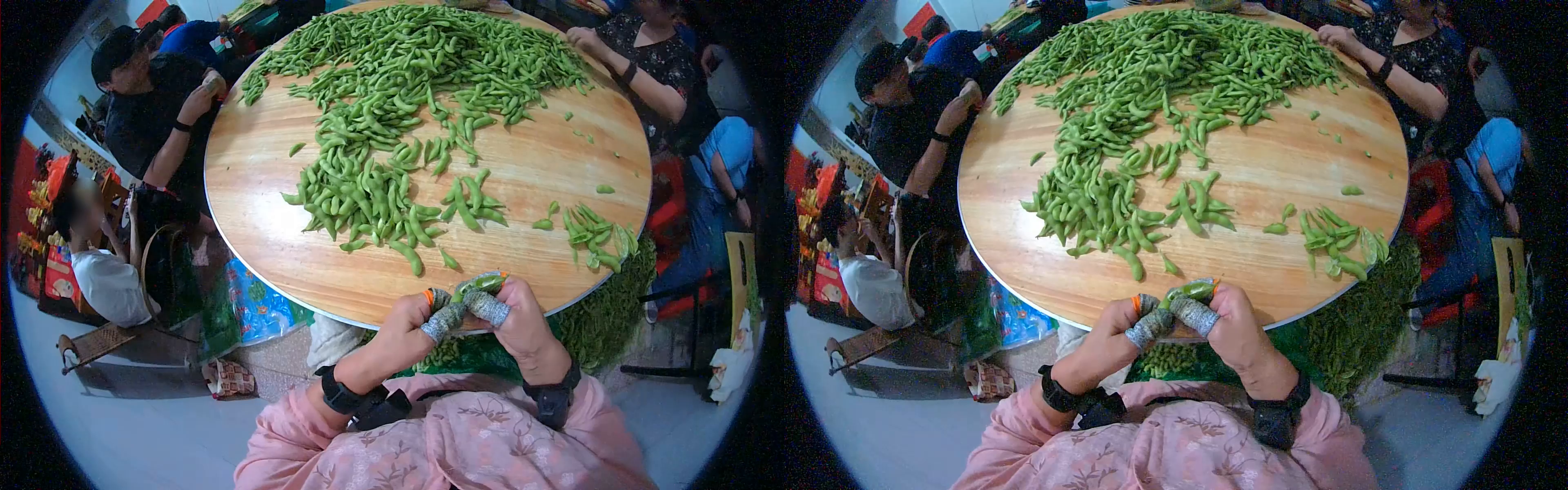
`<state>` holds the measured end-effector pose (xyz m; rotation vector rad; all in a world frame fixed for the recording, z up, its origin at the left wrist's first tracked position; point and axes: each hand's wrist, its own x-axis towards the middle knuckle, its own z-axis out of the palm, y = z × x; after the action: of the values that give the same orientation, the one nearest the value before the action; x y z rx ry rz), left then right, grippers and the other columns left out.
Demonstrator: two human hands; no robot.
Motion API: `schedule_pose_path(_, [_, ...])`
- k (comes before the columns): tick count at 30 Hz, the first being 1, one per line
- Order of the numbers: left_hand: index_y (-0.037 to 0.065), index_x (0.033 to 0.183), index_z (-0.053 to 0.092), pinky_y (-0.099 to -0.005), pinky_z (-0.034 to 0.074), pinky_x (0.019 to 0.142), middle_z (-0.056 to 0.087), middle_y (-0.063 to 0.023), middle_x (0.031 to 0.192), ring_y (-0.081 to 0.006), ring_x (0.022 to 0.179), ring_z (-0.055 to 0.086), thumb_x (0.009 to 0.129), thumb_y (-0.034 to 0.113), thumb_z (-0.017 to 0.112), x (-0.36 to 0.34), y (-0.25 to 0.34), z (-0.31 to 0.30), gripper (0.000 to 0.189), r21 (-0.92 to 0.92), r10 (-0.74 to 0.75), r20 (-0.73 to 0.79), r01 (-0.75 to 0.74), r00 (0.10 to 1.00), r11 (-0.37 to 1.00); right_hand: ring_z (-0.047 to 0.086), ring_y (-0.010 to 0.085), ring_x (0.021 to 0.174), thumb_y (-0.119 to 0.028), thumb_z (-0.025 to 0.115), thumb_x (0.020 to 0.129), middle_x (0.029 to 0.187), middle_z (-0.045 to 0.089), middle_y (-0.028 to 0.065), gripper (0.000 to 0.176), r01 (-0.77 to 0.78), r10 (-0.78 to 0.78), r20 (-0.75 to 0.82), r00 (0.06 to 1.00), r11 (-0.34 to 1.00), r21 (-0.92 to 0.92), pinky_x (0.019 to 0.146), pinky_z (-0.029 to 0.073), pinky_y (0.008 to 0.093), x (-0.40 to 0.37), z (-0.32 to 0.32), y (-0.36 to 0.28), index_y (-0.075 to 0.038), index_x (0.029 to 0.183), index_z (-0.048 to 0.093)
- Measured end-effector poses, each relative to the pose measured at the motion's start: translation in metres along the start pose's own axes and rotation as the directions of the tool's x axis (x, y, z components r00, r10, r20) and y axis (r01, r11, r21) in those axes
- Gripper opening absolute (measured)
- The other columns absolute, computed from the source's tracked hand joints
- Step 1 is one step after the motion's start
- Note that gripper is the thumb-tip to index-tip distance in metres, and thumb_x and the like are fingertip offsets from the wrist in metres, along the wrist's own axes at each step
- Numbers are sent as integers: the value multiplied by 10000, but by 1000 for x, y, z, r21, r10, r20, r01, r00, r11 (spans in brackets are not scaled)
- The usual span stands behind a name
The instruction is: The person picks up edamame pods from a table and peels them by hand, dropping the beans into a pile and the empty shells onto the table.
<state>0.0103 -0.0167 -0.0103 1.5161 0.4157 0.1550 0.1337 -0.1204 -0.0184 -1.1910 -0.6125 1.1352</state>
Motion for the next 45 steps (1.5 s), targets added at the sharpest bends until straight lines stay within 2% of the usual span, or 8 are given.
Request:
schedule_pose_path(11, [53, 772, 506, -219, 248, 379, 366, 26, 501, -67, 417, 319, 805, 153, 498, 1, -8, -5, 106, -783, -115, 382, 387, 917, 488, 529, 102, 732, -30, 539, 753, 777, 573, 26, 101, 273, -271, 46, 961, 962, -25, 663, 425, 224, -1, 0, -1, 21, 838, 560])
schedule_pose_path(12, [44, 780, 502, -251, 288, 391, 370, 2, 489, -116, 420, 365, 789, 146, 518, 2, -4, -1, 103, -441, 1, 122, 53, 992, 896, 531, 106, 727, -30, 538, 753, 776, 573, 27, 100, 134, -137, 16, 990, 984, 117, 660, 425, 223, -1, 0, -1, 21, 836, 560])
schedule_pose_path(13, [35, 788, 498, -283, 328, 402, 374, -22, 477, -166, 423, 411, 773, 139, 539, 4, 4, 1, 112, 111, 246, -41, -240, 968, 964, 532, 109, 722, -30, 537, 753, 775, 573, 28, 99, -5, 3, 7, 1000, 966, 260, 657, 425, 222, -1, -1, -2, 20, 835, 560])
schedule_pose_path(17, [22, 825, 485, -335, 418, 490, 506, -130, 647, -291, 564, 514, 573, 21, 595, -5, 1, 0, 275, 834, 423, 21, -249, 906, 492, 532, 111, 715, -36, 537, 755, 775, 573, 28, 106, 40, -44, 40, 998, 994, 102, 651, 428, 225, 2, 0, 3, 19, 843, 560])
schedule_pose_path(28, [10, 888, 482, -348, 436, 497, 538, -158, 718, -326, 584, 538, 556, 17, 619, -2, -4, -7, 359, 655, 493, 48, -400, 869, 641, 542, 111, 745, -38, 538, 760, 817, 579, 36, 121, 53, -65, 55, 996, 977, 205, 684, 439, 240, -2, 2, -1, 21, 864, 552])
schedule_pose_path(37, [-3, 946, 452, -334, 439, 497, 536, -147, 711, -299, 572, 540, 591, 29, 618, 0, -9, -14, 393, 777, 656, 129, -487, 744, 400, 536, 113, 761, -1, 528, 753, 815, 575, 37, 136, 192, -196, 60, 979, 979, 68, 692, 433, 236, 0, 9, 0, 21, 886, 549])
schedule_pose_path(43, [-14, 865, 483, -265, 418, 510, 531, -99, 644, -205, 554, 532, 775, 61, 483, 0, 1, -3, 117, 512, 576, -156, -432, 803, 742, 537, 109, 751, 10, 533, 745, 808, 581, 55, 134, 278, -271, 75, 960, 956, -97, 681, 431, 227, 1, 7, -1, 26, 877, 551])
schedule_pose_path(45, [-6, 849, 491, -232, 403, 523, 525, -36, 651, -116, 560, 500, 826, 105, 431, -2, 5, -6, 129, 256, 313, -169, -265, 935, 930, 538, 107, 743, 12, 531, 745, 804, 581, 56, 128, 262, -252, 83, 964, 955, -136, 674, 433, 225, 1, 6, -4, 26, 871, 552])
